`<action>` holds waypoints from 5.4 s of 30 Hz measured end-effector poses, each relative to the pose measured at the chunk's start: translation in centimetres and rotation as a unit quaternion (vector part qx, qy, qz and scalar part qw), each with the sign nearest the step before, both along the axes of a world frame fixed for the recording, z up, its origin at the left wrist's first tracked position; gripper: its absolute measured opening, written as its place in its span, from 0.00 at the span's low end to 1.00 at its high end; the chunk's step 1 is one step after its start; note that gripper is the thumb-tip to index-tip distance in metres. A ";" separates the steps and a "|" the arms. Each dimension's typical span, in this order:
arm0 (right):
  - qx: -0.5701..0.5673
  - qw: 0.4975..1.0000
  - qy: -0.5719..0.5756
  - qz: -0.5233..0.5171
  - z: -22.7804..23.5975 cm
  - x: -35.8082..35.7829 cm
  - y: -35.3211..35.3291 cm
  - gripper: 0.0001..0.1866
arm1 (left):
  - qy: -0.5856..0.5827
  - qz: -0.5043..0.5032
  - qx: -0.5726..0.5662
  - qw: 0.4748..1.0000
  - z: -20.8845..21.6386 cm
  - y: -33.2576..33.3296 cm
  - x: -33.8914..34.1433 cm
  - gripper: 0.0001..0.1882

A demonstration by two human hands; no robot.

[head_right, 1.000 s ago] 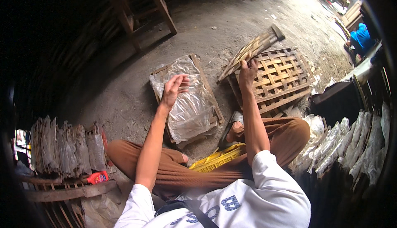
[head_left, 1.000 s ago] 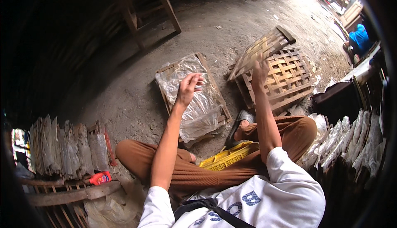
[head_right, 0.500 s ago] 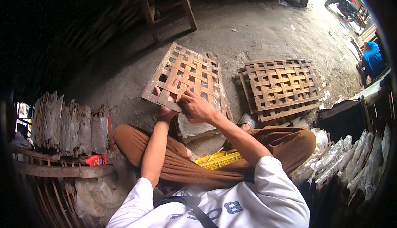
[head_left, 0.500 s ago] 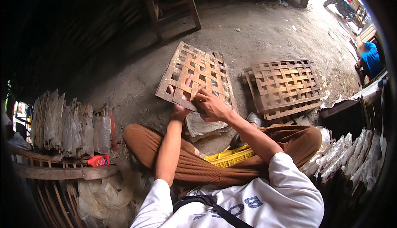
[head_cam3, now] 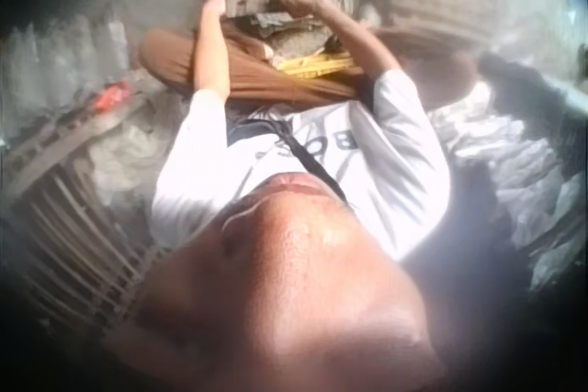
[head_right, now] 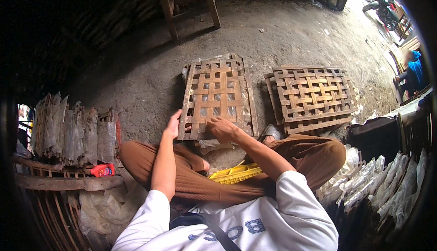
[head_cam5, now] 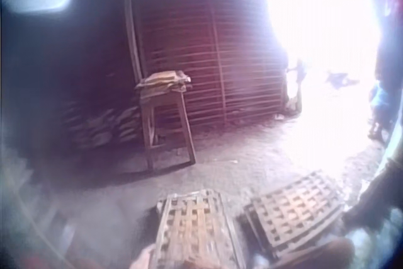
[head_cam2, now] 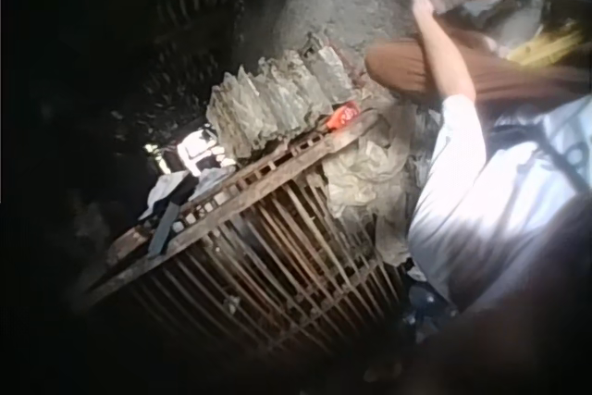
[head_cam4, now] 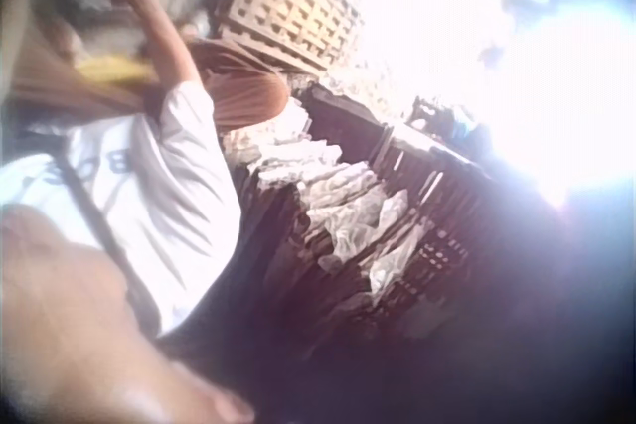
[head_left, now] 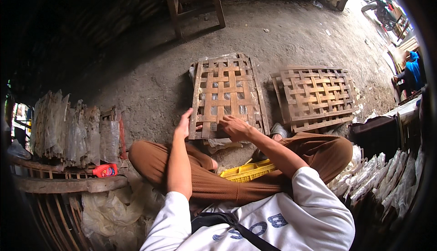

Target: The person carries a tray filled with a yellow granular substance and places it on a rack. Then the person sits on the floor and assembles trays by placing plastic sheets and wooden lattice frames together.

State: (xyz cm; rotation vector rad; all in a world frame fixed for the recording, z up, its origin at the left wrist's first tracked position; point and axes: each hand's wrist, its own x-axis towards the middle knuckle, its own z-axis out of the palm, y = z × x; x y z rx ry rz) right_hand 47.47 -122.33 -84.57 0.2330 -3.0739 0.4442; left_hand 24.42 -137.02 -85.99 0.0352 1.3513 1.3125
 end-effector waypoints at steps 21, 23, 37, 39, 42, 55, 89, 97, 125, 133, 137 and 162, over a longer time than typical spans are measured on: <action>-0.380 0.641 -0.105 -0.658 -21.3 12.3 8.6 0.39 | 0.340 0.086 -0.266 0.898 -18.2 2.0 0.4 0.41; -0.324 0.548 -0.134 -0.760 -17.9 9.6 7.0 0.40 | 0.359 0.073 -0.305 0.879 -17.2 2.5 1.4 0.41; -0.061 0.669 0.019 -0.741 -22.0 9.3 11.4 0.18 | 0.512 0.120 -0.212 0.824 -13.1 8.7 4.0 0.34; -0.086 0.641 -0.066 -0.760 -17.4 6.2 10.0 0.23 | 0.530 -0.105 -0.320 0.778 -14.3 6.8 3.1 0.26; -0.159 0.650 -0.087 -0.738 -14.8 7.0 10.6 0.28 | 0.526 -0.107 -0.321 0.780 -15.3 6.7 4.9 0.23; -0.319 0.673 -0.111 -0.658 -13.6 11.8 11.6 0.26 | 0.494 -0.174 -0.329 0.786 -14.6 7.5 5.8 0.28; -0.680 0.106 0.236 -0.686 -23.4 24.2 16.5 0.28 | 0.331 -0.034 0.202 0.921 6.3 7.7 5.7 0.23; -0.404 0.303 0.064 -0.861 -17.3 20.1 7.3 0.23 | 0.700 0.121 0.026 0.704 24.2 -19.9 10.8 0.16; -0.378 0.572 0.050 -0.726 -15.1 13.9 1.3 0.15 | 0.484 0.010 -0.512 0.710 5.3 -57.1 33.3 0.25; -0.420 0.532 0.080 -0.731 -17.0 15.4 3.4 0.13 | 0.492 0.099 -0.447 0.740 8.3 -54.8 26.1 0.01; -0.294 0.589 -0.013 -0.752 -17.5 15.2 3.8 0.16 | 0.435 0.160 -0.381 0.800 9.1 -55.5 23.1 0.07; -0.500 0.588 0.302 -0.560 -10.9 4.8 5.2 0.07 | 0.817 0.280 -0.219 0.453 32.0 -38.9 -4.8 0.06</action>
